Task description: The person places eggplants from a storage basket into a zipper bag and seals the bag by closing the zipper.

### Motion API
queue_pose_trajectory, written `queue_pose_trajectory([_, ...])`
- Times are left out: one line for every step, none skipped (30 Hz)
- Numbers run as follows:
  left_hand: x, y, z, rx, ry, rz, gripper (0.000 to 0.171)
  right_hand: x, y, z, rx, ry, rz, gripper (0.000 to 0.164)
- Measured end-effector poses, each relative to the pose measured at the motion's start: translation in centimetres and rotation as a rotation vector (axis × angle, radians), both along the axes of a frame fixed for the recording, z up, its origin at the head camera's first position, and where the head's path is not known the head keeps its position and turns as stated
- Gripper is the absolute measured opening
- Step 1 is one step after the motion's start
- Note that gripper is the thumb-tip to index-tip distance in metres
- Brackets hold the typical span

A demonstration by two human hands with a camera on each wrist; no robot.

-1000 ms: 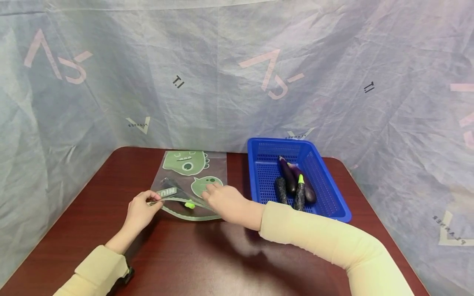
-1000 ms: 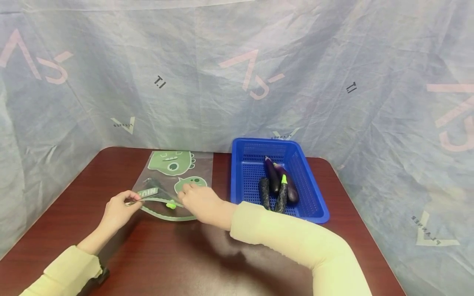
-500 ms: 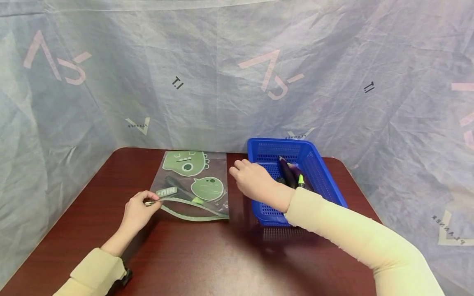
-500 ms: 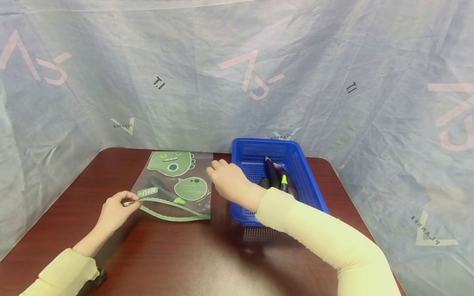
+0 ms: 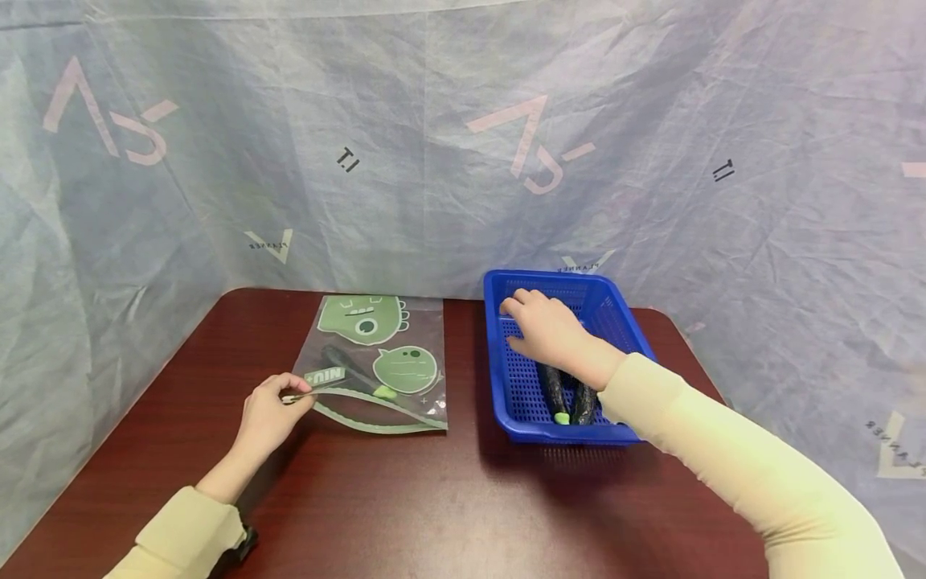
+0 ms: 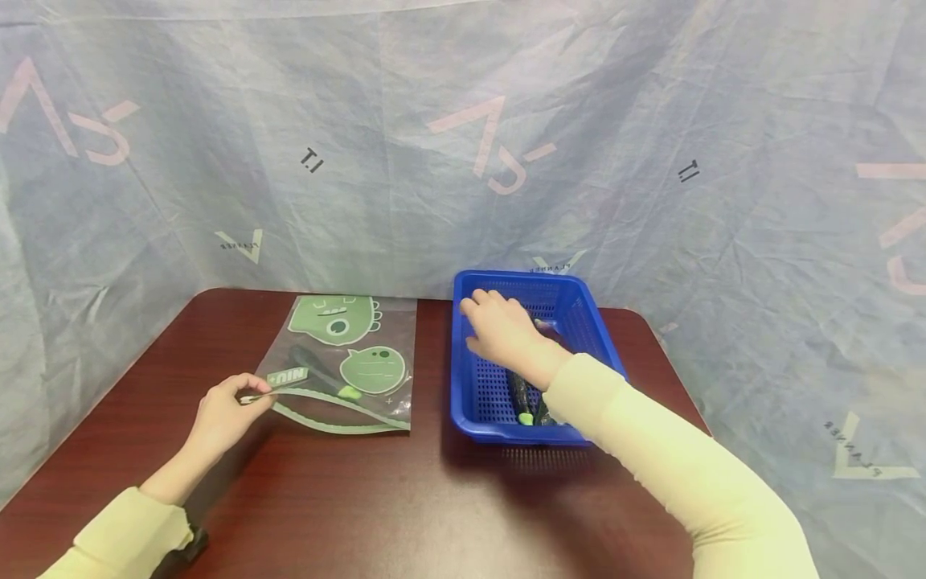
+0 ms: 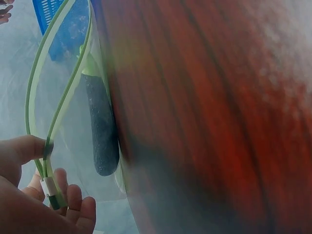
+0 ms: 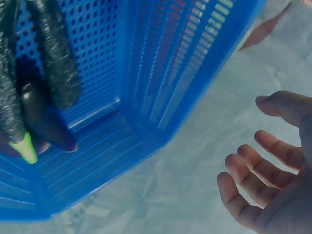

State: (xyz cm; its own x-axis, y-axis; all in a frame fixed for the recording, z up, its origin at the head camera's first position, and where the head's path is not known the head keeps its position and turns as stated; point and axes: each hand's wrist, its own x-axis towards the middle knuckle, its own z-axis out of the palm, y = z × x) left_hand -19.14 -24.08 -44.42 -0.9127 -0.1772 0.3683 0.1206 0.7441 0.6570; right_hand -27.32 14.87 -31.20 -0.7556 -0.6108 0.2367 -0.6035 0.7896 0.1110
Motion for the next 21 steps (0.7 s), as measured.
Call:
queue_pose_trajectory([0.0, 0.0, 0.0, 0.000, -0.002, 0.002, 0.009, -0.2, 0.4, 0.0, -0.011, -0.023, -0.014, 0.041])
queue_pose_trajectory([0.0, 0.0, 0.0, 0.001, -0.004, 0.003, 0.009, -0.5, 0.7, 0.0, -0.021, -0.044, -0.028, 0.042])
queue_pose_trajectory([0.0, 0.0, 0.0, 0.001, -0.005, 0.004, 0.009, -0.7, 1.0, -0.1, -0.030, -0.068, -0.044, 0.043])
queue_pose_trajectory([0.0, -0.1, -0.1, 0.000, -0.005, 0.006, 0.009, -0.9, 1.3, -0.1, -0.037, -0.091, -0.061, 0.045])
queue_pose_trajectory([0.0, -0.1, -0.1, -0.002, -0.004, 0.006, 0.009, -1.1, 1.6, -0.1, -0.044, -0.116, -0.079, 0.046])
queue_pose_trajectory([0.0, -0.1, -0.1, -0.002, -0.003, 0.007, 0.010, -1.3, 1.9, -0.2, -0.050, -0.143, -0.099, 0.047])
queue_pose_trajectory([0.0, -0.1, -0.1, -0.005, -0.003, 0.008, 0.010, -1.5, 2.2, -0.2, -0.059, -0.171, -0.118, 0.048])
queue_pose_trajectory([-0.1, -0.1, -0.1, -0.007, -0.002, 0.009, 0.010, -1.7, 2.4, -0.3, -0.065, -0.195, -0.138, 0.049])
queue_pose_trajectory([-0.1, -0.1, -0.1, -0.009, 0.001, 0.010, 0.010, -1.9, 2.7, -0.3, -0.073, -0.217, -0.155, 0.050])
queue_pose_trajectory([-0.1, -0.1, -0.1, -0.009, 0.001, 0.010, 0.010, -2.1, 3.0, -0.3, -0.081, -0.238, -0.171, 0.051])
queue_pose_trajectory([0.0, -0.1, -0.1, -0.009, 0.002, 0.009, 0.010, -2.3, 3.2, -0.4, -0.093, -0.259, -0.185, 0.051])
queue_pose_trajectory([0.0, -0.1, -0.1, -0.008, 0.001, 0.009, 0.010, -2.5, 3.5, -0.4, -0.102, -0.276, -0.196, 0.051])
queue_pose_trajectory([0.0, -0.1, -0.1, -0.008, 0.001, 0.008, 0.010, -2.6, 3.8, -0.5, -0.110, -0.289, -0.205, 0.052])
queue_pose_trajectory([0.0, -0.1, -0.1, -0.006, 0.002, 0.006, 0.010, -2.8, 4.0, -0.6, -0.117, -0.302, -0.212, 0.052])
queue_pose_trajectory([0.0, -0.1, -0.1, -0.006, 0.001, 0.005, 0.010, -3.0, 4.3, -0.6, -0.126, -0.318, -0.220, 0.053])
queue_pose_trajectory([0.1, -0.1, -0.2, -0.005, -0.001, 0.005, 0.010, -3.2, 4.5, -0.8, -0.133, -0.330, -0.225, 0.053])
queue_pose_trajectory([0.0, -0.2, -0.3, -0.007, 0.001, 0.005, 0.010, -3.3, 4.8, -0.9, -0.138, -0.336, -0.228, 0.053])
queue_pose_trajectory([0.0, -0.2, -0.3, -0.008, 0.001, 0.006, 0.010, -3.5, 5.1, -1.0, -0.141, -0.344, -0.233, 0.053])
queue_pose_trajectory([0.0, -0.2, -0.4, -0.009, 0.003, 0.007, 0.010, -3.6, 5.3, -1.2, -0.144, -0.353, -0.241, 0.053])
queue_pose_trajectory([-0.1, -0.2, -0.5, -0.010, 0.003, 0.008, 0.010, -3.7, 5.6, -1.3, -0.148, -0.365, -0.250, 0.054])
queue_pose_trajectory([-0.1, -0.2, -0.5, -0.011, 0.003, 0.009, 0.010, -3.8, 5.8, -1.4, -0.150, -0.377, -0.263, 0.054])
